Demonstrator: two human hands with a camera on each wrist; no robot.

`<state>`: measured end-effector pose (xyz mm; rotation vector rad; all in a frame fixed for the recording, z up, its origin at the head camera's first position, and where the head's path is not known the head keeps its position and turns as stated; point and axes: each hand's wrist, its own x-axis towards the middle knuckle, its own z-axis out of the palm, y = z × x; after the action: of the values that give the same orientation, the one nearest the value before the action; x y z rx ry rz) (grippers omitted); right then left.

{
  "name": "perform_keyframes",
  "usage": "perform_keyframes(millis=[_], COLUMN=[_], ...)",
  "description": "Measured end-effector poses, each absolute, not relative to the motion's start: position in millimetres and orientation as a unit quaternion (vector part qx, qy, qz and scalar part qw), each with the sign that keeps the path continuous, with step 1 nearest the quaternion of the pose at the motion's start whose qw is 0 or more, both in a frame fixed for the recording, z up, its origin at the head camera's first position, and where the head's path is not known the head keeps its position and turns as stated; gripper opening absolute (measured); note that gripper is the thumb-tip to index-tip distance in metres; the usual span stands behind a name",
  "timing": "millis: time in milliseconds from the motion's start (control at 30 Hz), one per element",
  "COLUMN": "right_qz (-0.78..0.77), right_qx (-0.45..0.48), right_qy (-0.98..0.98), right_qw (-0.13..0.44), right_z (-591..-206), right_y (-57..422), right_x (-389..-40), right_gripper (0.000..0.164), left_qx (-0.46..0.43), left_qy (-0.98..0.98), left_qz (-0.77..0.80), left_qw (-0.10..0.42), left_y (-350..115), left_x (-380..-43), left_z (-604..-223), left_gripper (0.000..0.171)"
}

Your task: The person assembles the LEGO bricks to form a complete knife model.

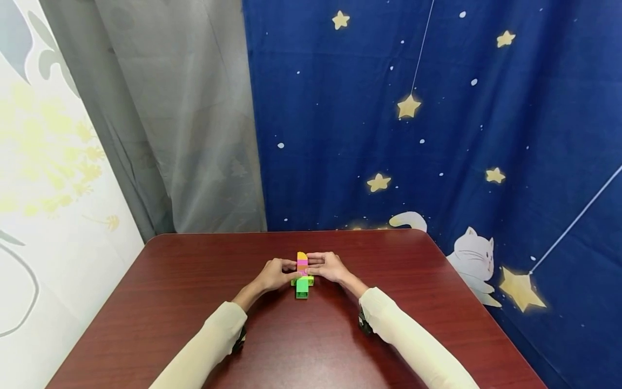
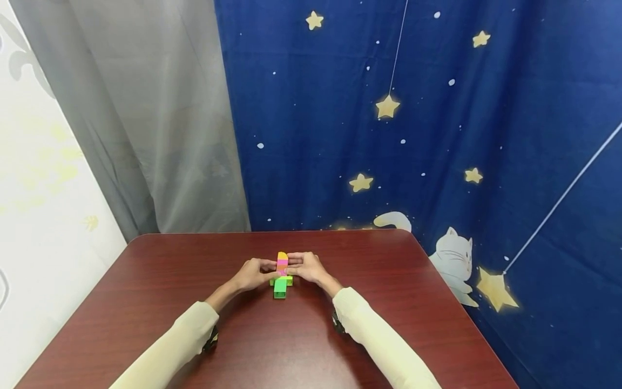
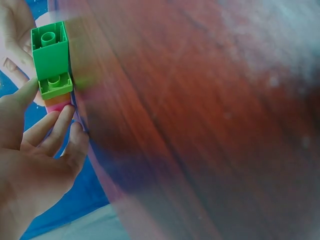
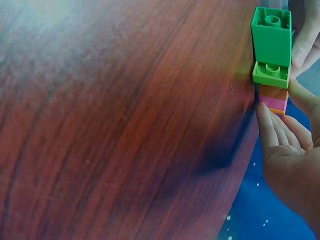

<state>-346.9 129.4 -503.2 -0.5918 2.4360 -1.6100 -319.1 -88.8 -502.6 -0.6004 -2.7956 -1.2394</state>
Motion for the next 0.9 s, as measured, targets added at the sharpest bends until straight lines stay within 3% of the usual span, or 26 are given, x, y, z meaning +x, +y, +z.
perform_keyframes(millis=[600,900], right_qz=[-0.544,-0.477], right_qx=[-0.196,-0.211], right_qy=[0.813,0.853], right_qw=[0.068,0.02], right_z=[-509,-508], right_y=[133,155], right_x=[-345,-346], right_gripper=[0.052,0.054], left_qx=[-0.182,-0.168], left_qy=[-0.898,-0.908], left_qz=[-0.401,-0.383], left_qw=[0.01,0.027], left_y=[-87,-107], left_x=[-317,-315], left_z=[-505,-499], left_gripper=[0.041,0.046])
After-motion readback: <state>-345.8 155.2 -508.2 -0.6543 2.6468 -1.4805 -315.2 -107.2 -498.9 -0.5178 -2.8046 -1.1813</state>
